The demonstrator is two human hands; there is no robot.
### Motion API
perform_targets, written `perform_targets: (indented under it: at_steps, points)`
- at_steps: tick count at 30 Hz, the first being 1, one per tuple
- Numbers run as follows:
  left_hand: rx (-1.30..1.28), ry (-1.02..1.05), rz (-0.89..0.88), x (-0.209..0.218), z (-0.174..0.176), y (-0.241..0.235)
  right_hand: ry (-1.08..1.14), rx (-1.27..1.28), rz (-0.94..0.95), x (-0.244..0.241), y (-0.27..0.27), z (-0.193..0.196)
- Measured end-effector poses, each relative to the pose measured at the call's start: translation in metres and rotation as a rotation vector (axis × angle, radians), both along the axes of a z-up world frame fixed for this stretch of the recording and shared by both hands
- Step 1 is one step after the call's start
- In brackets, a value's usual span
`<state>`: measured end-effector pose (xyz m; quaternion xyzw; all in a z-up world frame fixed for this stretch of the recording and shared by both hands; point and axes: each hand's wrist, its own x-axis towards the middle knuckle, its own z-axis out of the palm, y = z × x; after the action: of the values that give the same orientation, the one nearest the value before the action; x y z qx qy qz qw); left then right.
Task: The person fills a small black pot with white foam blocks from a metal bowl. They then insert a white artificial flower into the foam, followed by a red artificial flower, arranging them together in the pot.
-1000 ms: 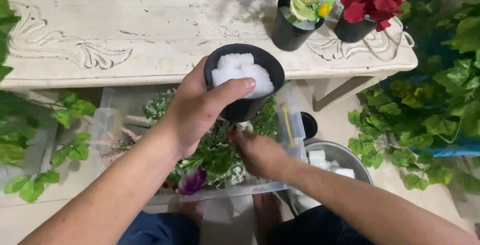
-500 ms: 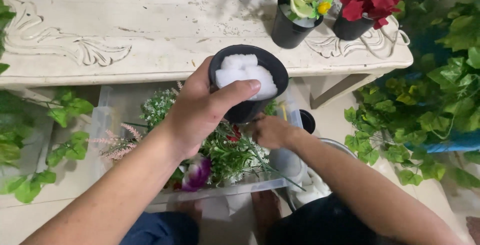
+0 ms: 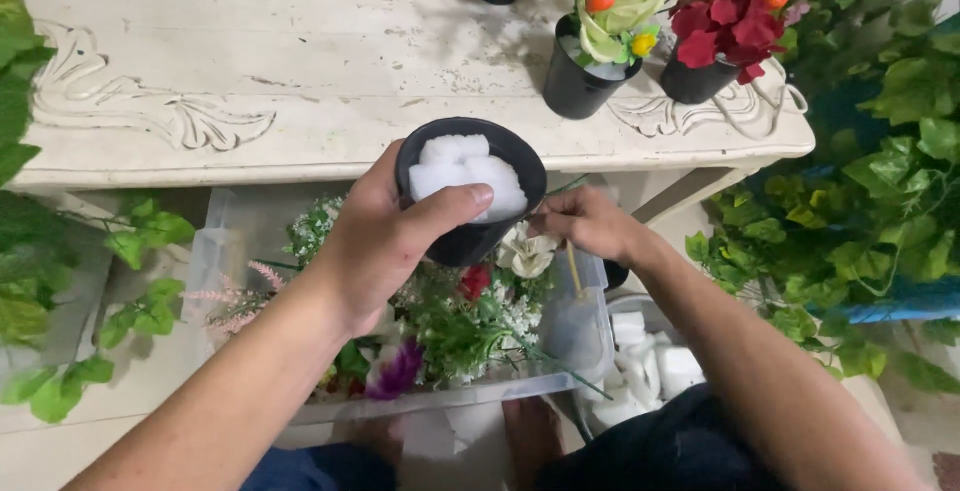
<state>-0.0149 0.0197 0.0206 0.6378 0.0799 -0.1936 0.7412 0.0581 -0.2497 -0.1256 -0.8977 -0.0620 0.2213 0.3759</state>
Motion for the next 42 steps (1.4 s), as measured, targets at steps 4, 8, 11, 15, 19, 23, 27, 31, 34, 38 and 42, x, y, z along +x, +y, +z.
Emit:
perform_targets:
  at_steps: [4,8,11,15,19,23,27,31,34,38,42]
  points:
    - [0.003,0.051,-0.009,0.003,0.002,-0.003,0.009,0.05,-0.026,-0.009,-0.02,0.013]
    - [0.083,0.061,-0.029,0.006,0.0,-0.009,0.085,0.517,0.056,-0.017,-0.028,0.013]
    - [0.077,0.095,-0.027,0.008,-0.001,-0.014,0.162,0.618,0.11,-0.02,-0.025,0.018]
    - [0.073,0.138,-0.021,0.01,-0.003,-0.018,0.219,0.499,0.052,-0.026,-0.014,0.031]
    - [0.073,0.138,-0.044,0.01,-0.001,-0.019,0.292,0.67,0.002,-0.024,-0.015,0.017]
    - [0.093,0.16,-0.04,0.01,-0.003,-0.019,0.041,0.03,0.107,-0.026,-0.005,0.011]
    - [0.046,0.165,-0.028,0.011,-0.006,-0.02,-0.23,-0.198,0.186,-0.024,-0.007,-0.031]
    - [0.031,0.195,0.012,0.013,-0.011,-0.019,-0.16,-0.333,0.276,-0.05,0.028,0.009]
    - [0.045,0.181,0.003,0.012,-0.012,-0.019,0.37,-0.462,0.389,-0.068,0.05,0.012]
    - [0.092,0.186,-0.017,0.01,-0.005,-0.02,0.299,-0.605,0.648,-0.076,0.049,-0.023]
    - [0.062,0.192,-0.001,0.005,0.001,-0.018,0.12,-0.473,0.514,-0.06,0.032,-0.024]
